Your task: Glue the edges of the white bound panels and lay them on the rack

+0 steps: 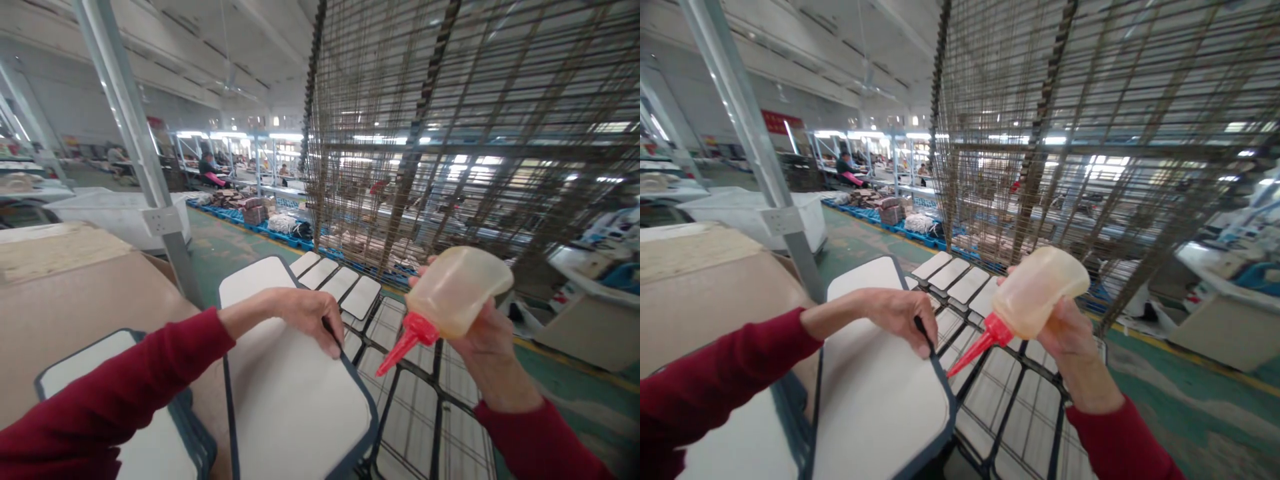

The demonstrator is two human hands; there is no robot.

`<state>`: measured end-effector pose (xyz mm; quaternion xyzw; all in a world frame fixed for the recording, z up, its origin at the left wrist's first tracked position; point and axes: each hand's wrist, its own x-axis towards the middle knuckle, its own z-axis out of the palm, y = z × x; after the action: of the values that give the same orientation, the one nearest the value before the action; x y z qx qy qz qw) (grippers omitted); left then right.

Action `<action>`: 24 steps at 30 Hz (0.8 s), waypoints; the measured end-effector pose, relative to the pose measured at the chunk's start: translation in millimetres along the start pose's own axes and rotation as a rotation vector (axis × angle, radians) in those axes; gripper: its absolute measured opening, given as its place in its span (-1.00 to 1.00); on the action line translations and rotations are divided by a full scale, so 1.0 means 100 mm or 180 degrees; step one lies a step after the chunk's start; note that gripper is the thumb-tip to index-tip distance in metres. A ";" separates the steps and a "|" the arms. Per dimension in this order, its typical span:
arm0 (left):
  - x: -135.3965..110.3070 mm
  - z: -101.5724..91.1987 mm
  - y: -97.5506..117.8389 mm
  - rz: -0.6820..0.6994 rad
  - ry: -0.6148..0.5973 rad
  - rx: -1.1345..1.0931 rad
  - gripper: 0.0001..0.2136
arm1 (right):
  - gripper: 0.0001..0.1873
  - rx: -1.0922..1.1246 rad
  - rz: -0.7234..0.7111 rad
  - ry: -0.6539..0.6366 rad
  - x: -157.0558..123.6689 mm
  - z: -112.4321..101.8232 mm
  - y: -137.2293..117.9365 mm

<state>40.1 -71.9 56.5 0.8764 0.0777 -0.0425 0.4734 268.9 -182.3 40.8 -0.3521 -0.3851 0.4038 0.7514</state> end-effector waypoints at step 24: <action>-0.03 0.09 0.09 -0.0193 -0.0061 -0.0236 -0.80 | -0.14 0.0016 0.0390 -0.0334 0.01 0.00 0.18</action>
<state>39.1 -84.5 59.4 0.8550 0.1011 -0.0623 0.5049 263.0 -173.9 26.4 -0.3516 -0.4006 0.4679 0.7049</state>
